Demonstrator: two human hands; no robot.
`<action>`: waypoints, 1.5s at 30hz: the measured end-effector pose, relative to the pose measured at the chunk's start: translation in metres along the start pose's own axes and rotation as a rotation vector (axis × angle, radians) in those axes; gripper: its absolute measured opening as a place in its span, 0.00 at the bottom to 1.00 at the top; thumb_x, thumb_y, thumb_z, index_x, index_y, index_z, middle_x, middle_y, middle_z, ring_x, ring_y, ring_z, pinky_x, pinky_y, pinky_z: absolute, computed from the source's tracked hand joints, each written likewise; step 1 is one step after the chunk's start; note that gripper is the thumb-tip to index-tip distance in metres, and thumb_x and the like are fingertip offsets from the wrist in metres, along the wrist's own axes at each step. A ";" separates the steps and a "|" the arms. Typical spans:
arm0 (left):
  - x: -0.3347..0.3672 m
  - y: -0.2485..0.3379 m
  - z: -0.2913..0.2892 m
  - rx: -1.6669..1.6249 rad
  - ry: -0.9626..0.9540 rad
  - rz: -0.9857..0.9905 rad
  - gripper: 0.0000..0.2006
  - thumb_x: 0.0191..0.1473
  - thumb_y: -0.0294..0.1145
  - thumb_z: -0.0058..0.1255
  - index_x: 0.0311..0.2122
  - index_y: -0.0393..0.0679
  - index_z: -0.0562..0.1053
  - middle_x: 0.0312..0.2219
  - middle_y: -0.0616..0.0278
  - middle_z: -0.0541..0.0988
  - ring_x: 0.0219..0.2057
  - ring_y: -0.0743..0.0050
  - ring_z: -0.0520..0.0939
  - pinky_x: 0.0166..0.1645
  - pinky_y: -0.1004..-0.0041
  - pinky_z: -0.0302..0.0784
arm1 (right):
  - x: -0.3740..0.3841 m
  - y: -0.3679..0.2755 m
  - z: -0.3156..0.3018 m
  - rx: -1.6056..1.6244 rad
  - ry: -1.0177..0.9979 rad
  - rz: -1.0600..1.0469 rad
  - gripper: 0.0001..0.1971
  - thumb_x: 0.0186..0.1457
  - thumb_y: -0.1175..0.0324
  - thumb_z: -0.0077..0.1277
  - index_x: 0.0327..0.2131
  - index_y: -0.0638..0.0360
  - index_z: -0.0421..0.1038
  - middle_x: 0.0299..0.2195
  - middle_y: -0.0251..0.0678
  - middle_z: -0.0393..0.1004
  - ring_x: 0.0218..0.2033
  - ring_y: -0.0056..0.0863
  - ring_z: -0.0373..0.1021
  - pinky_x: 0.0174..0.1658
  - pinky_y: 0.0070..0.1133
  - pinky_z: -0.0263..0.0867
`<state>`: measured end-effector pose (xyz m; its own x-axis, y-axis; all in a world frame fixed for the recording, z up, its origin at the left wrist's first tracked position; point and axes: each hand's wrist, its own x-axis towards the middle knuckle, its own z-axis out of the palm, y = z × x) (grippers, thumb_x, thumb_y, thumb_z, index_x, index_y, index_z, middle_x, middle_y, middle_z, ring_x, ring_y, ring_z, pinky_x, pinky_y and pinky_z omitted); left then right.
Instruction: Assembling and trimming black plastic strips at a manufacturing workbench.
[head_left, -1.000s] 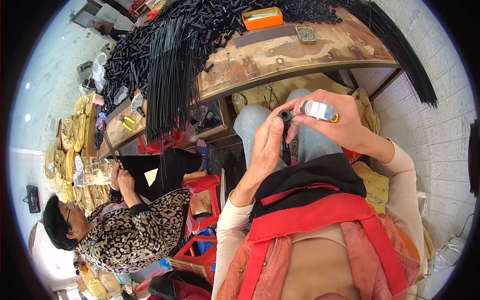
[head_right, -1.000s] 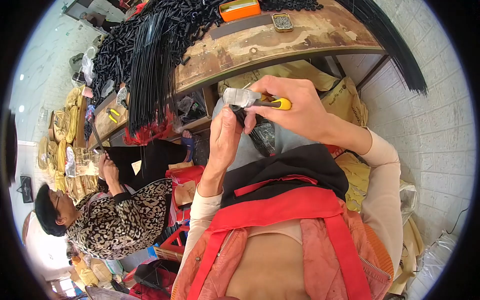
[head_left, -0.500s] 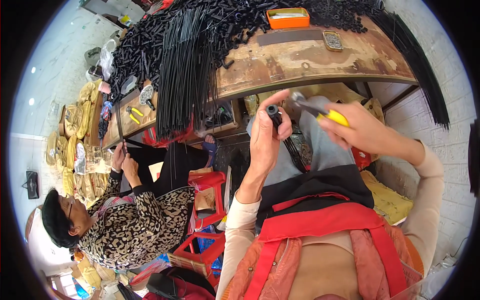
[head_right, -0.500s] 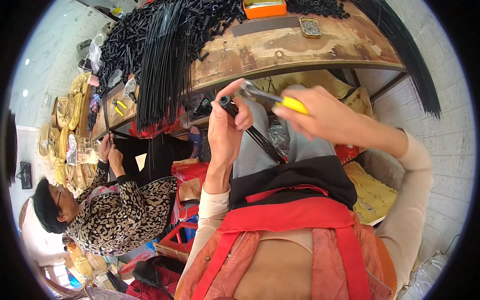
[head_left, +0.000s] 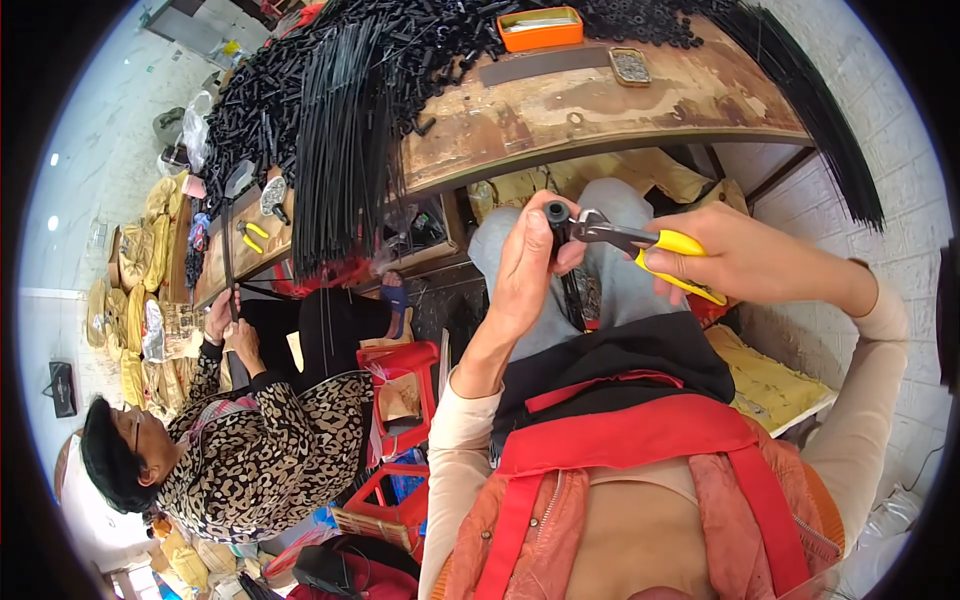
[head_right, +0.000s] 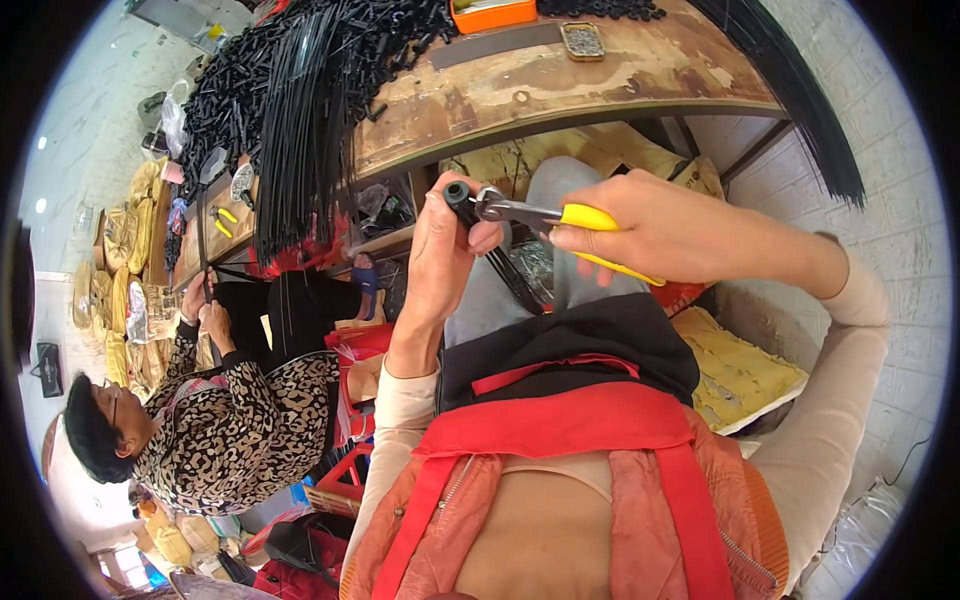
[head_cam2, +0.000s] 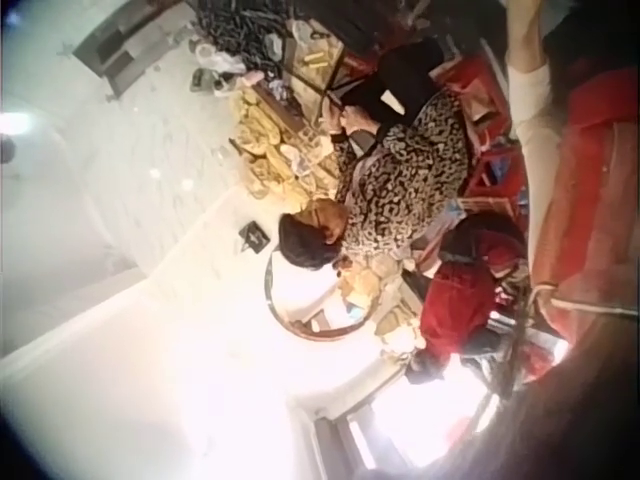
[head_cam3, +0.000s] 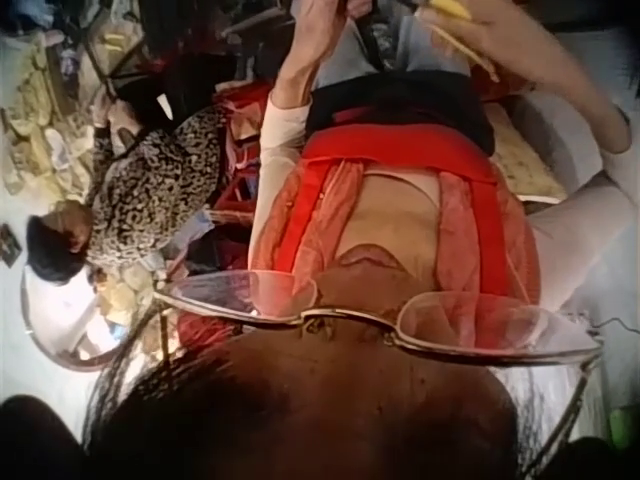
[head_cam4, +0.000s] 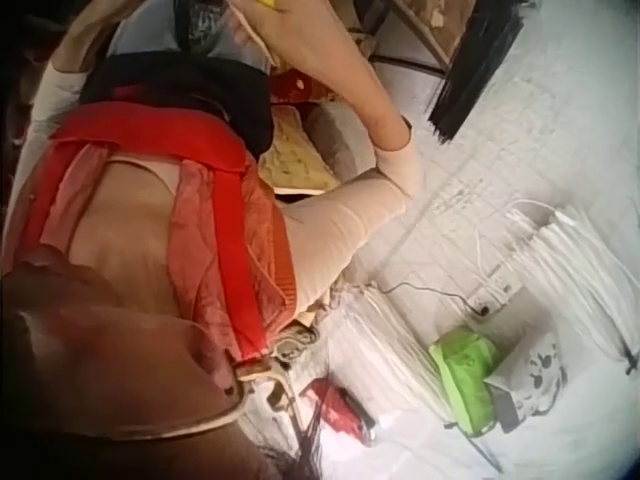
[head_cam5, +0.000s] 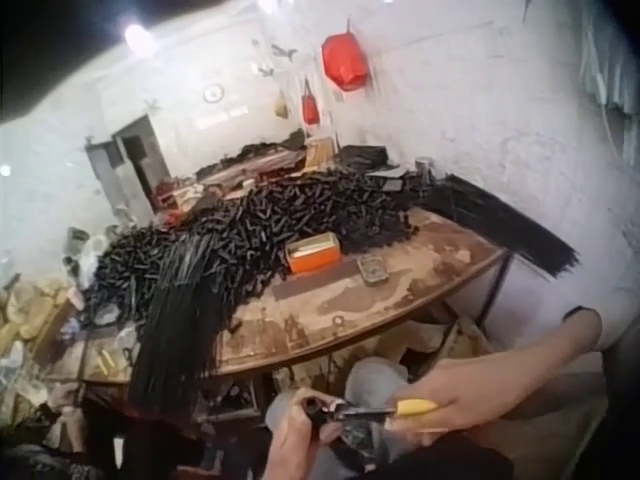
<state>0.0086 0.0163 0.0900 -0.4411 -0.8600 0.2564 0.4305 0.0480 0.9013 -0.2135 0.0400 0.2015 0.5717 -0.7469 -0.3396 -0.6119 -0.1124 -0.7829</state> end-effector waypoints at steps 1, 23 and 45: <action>-0.001 0.001 0.002 -0.006 -0.003 -0.005 0.23 0.66 0.52 0.27 0.39 0.39 0.64 0.20 0.72 0.62 0.20 0.88 0.57 0.24 0.82 0.50 | -0.005 -0.004 -0.004 0.004 0.001 0.008 0.18 0.64 0.57 0.41 0.32 0.65 0.68 0.19 0.36 0.73 0.21 0.26 0.72 0.26 0.22 0.66; -0.019 0.011 0.021 0.162 0.047 0.031 0.25 0.65 0.54 0.28 0.40 0.39 0.66 0.22 0.71 0.64 0.23 0.87 0.59 0.27 0.83 0.52 | -0.006 0.014 0.004 0.414 -0.269 0.176 0.20 0.64 0.54 0.41 0.31 0.64 0.65 0.20 0.34 0.69 0.17 0.23 0.68 0.20 0.21 0.65; 0.005 0.029 0.031 0.342 -0.174 -0.067 0.24 0.66 0.53 0.28 0.38 0.39 0.64 0.20 0.71 0.61 0.22 0.84 0.58 0.26 0.80 0.55 | -0.038 0.003 -0.012 0.000 -0.009 0.125 0.18 0.64 0.56 0.41 0.40 0.65 0.65 0.17 0.33 0.64 0.17 0.23 0.63 0.22 0.24 0.61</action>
<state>-0.0058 0.0296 0.1278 -0.5985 -0.7697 0.2222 0.1219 0.1867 0.9748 -0.2437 0.0605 0.2189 0.4961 -0.7491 -0.4389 -0.6787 -0.0193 -0.7341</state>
